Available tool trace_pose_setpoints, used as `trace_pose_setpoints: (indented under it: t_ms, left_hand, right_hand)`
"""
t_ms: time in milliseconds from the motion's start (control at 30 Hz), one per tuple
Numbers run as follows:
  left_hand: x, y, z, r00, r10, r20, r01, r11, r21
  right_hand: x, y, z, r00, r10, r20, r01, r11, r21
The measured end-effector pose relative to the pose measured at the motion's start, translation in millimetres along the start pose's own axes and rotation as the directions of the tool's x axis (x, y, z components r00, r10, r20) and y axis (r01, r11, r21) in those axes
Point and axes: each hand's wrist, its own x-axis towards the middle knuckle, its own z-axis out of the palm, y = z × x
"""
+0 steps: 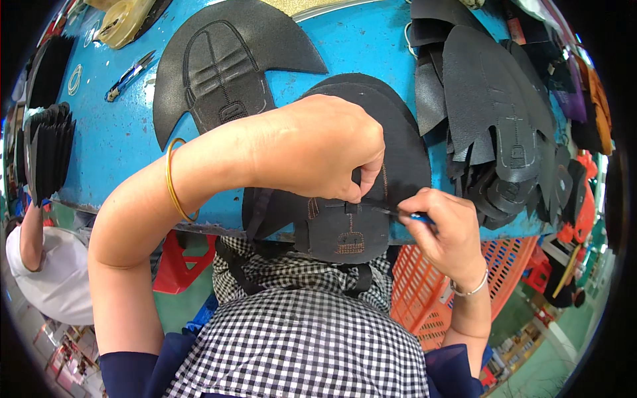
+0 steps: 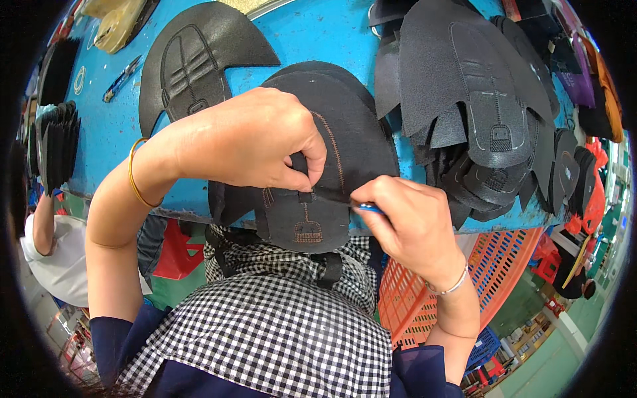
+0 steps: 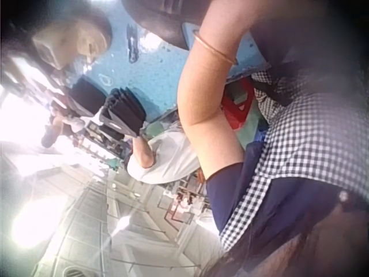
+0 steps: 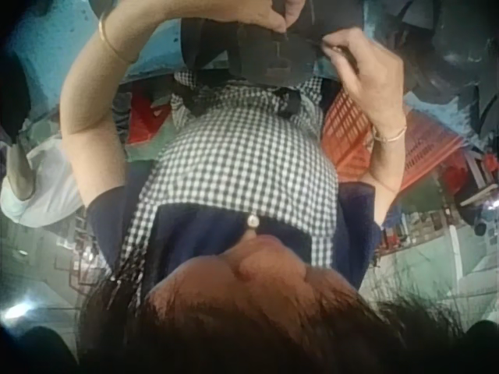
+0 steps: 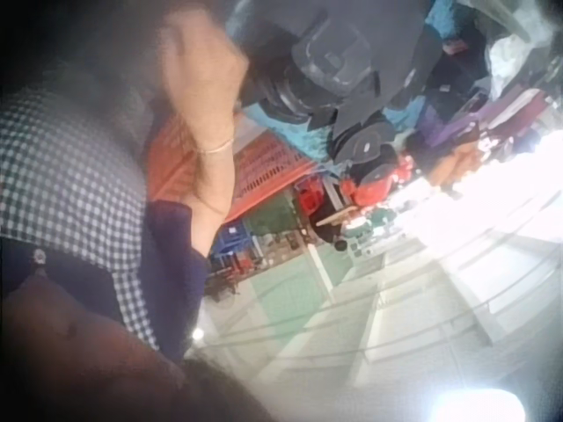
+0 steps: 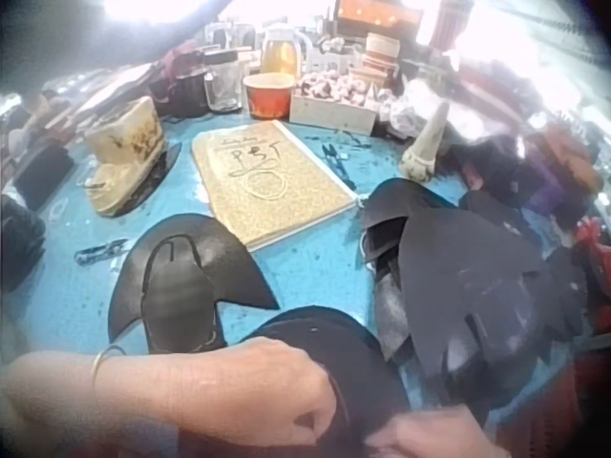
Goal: The person trims excess material and threads from black shoe upper components using small snips.
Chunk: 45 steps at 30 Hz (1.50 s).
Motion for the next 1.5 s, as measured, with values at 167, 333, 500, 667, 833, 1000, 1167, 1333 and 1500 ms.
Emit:
trace_pose_setpoints:
  t_ms: [167, 333, 500, 667, 833, 1000, 1167, 1333, 1500]
  left_hand:
    - [2, -2, 1, 1.000, 0.017, 0.025, -0.018, 1.000, 0.014]
    - [-9, -2, 2, 0.985, 0.068, -0.157, -0.034, 0.977, 0.209]
    - [-12, -8, -5, 0.978, 0.068, -0.198, -0.029, 0.981, 0.193]
    - [-8, -12, -5, 0.978, 0.099, -0.184, -0.050, 0.966, 0.254]
    - [-9, -11, -11, 0.989, 0.072, -0.131, -0.041, 0.974, 0.224]
    - [-9, -8, -15, 0.996, 0.051, -0.076, -0.040, 0.988, 0.148]
    - [-12, -20, -10, 0.988, 0.081, -0.130, -0.075, 0.996, 0.051]
    - [-24, -33, -1, 0.928, 0.100, -0.358, -0.175, 0.967, -0.184]
    - [-37, -8, -11, 0.907, -0.289, -0.305, -0.057, 0.636, -0.770]
  right_hand:
    - [12, -4, 8, 0.991, -0.122, 0.049, 0.129, 0.972, -0.198]
    - [20, -8, -1, 0.973, -0.181, 0.140, 0.213, 0.939, -0.268]
    - [27, -5, -6, 0.974, -0.160, 0.162, 0.193, 0.958, -0.212]
    - [34, -4, 1, 0.988, -0.132, 0.074, 0.151, 0.917, -0.370]
    - [38, -10, -6, 0.992, -0.122, 0.034, 0.126, 0.968, -0.218]
    - [42, -9, -4, 0.998, -0.058, 0.014, 0.059, 0.949, -0.309]
    - [48, -9, -5, 0.995, -0.042, 0.089, 0.069, 0.942, -0.327]
    - [29, -32, 3, 0.993, -0.117, -0.011, 0.108, 0.945, -0.308]
    - [20, -68, 58, 0.995, -0.085, 0.047, 0.096, 0.777, -0.622]
